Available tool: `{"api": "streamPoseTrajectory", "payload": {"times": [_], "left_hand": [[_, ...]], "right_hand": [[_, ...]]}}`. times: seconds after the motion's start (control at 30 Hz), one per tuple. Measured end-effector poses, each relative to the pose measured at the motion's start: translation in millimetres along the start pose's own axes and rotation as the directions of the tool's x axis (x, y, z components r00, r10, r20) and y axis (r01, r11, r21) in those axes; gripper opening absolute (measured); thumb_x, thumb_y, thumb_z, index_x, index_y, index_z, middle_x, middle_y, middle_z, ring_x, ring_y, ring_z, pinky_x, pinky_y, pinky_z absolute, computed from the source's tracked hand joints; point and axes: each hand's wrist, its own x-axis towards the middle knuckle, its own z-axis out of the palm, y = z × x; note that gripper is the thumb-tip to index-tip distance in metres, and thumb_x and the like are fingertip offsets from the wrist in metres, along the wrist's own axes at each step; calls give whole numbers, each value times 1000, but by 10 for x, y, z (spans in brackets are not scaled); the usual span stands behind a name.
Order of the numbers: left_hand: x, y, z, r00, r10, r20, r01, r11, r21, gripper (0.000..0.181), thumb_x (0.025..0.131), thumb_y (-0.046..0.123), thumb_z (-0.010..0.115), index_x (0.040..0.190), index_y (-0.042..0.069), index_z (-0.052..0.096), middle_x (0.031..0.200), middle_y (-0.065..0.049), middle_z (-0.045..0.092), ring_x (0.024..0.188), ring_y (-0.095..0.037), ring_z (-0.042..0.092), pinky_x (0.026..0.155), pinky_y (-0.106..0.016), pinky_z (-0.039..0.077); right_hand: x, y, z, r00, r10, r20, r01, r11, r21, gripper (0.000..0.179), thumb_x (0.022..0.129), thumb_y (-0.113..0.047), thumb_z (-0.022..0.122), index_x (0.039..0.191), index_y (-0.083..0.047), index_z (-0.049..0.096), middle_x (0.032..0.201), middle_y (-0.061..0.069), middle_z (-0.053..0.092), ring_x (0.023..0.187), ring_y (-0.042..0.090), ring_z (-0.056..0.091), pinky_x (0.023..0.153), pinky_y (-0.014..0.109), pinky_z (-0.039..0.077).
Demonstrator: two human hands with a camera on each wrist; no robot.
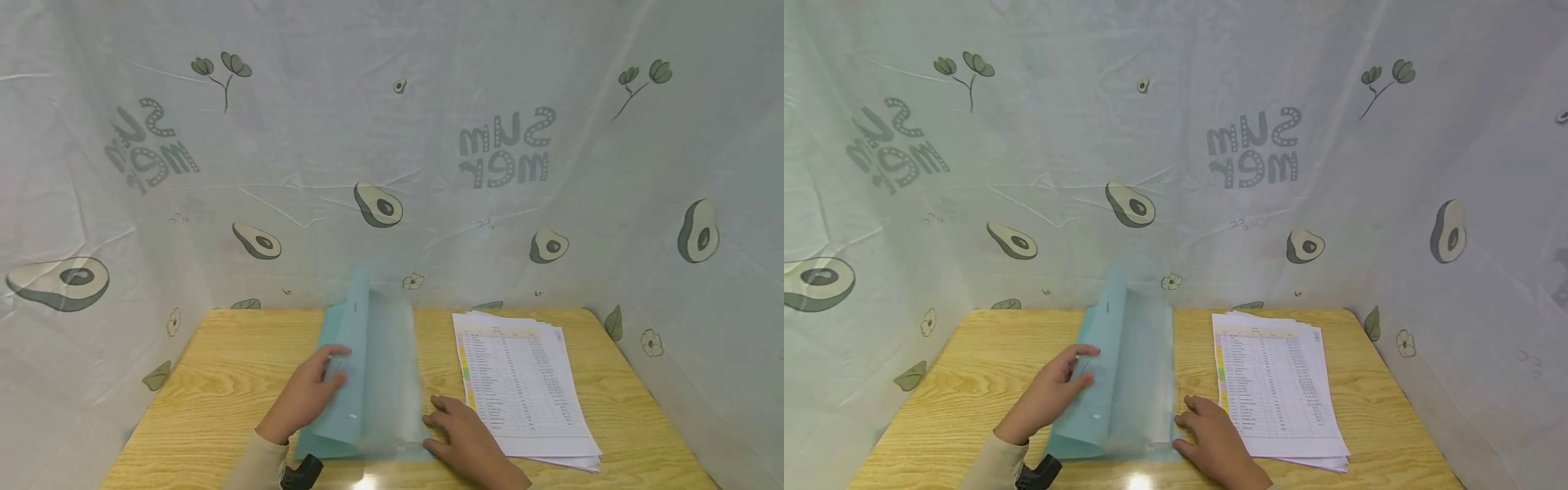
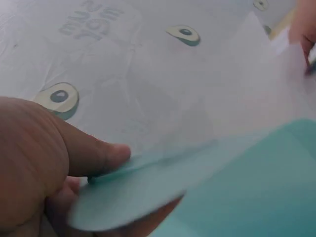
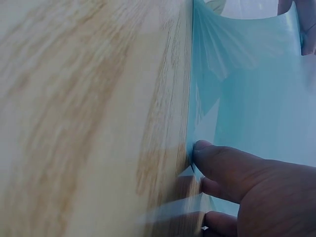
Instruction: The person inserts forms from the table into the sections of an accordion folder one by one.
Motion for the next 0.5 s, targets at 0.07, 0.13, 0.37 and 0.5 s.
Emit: {"api": "streamPoseTrajectory", "payload": {"times": [0.07,0.13,0.37,0.5], "left_hand": [[-12,11,-38,997,-47,55,52,994,-95,55,105,9,60,155,22,44,77,-2,52,67,-10,45,64,-31,46],[-15,18,-37,995,-80,57,87,985,-151,65,107,10,56,164,22,28,76,-2,53,65,-11,47,62,-30,46],[5,-56,97,994,-34,-105,40,998,47,22,110,20,54,119,4,67,76,-2,54,68,-12,49,62,-29,44],[6,-66,90,983,-10,-184,40,987,158,29,109,31,56,94,12,72,62,4,41,58,-12,44,56,-28,40]], "right_hand": [[-7,1,-6,1000,2,-2,-2,1000,0,40,90,-42,79,117,-13,76,141,15,62,129,37,57,104,56,48],[-14,9,-6,1000,4,-5,-4,1000,-1,40,90,-42,79,117,-13,76,141,15,62,130,37,57,103,56,48],[-19,5,-6,1000,4,-6,-4,1000,7,39,90,-40,80,118,-12,76,141,16,61,130,38,56,104,57,48],[-19,-6,10,1000,-1,-6,1,1000,7,39,91,-41,79,118,-12,76,142,16,61,130,37,56,104,56,48]]}}
